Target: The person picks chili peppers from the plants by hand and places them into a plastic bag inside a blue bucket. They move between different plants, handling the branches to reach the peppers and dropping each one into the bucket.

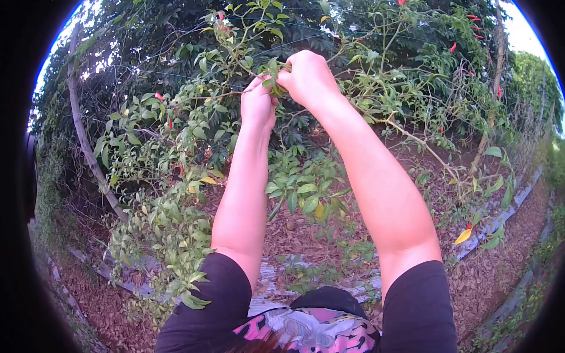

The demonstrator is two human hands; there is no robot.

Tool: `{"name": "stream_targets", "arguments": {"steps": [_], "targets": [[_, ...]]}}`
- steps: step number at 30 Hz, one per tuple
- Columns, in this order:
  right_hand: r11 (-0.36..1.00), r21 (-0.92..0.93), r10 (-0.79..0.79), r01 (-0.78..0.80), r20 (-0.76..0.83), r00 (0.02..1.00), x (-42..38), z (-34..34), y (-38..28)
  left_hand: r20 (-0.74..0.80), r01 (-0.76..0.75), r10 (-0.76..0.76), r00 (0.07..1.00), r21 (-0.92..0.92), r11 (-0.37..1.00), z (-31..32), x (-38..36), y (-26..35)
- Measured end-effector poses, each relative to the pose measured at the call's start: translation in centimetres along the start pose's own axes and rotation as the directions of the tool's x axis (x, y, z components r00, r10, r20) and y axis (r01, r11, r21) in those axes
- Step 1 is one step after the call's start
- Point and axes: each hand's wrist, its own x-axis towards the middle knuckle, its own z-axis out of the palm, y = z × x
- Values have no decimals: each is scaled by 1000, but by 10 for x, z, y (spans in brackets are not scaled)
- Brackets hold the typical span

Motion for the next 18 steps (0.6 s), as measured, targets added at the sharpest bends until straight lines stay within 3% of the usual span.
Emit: {"name": "stream_targets", "arguments": {"steps": [6, 8, 12, 13, 16, 18], "targets": [[995, 100, -20, 29, -95, 995, -5, 8, 9, -30, 23, -22, 999, 14, 1000, 9, -7, 6], [988, 153, 11, 2, -86, 996, -2, 11, 16, -54, 29, -33, 998, -60, 998, 8, -8, 8], [906, 412, 104, -93, -5, 995, -6, 16, 19, -81, 37, -40, 996, -35, 999, 7, -3, 5], [859, 500, 122, -105, -1, 992, -8, 17, 17, -110, 42, -44, 993, -18, 999, 8, -4, 7], [656, 675, 200, -339, 278, 940, -37, -13, -4, -232, 75, -70, 970, 13, 997, -31, 23, -5], [499, 812, 138, -303, 270, 953, -58, -31, -12, -170, 78, -68, 983, 53, 996, -34, 14, 1]]}}
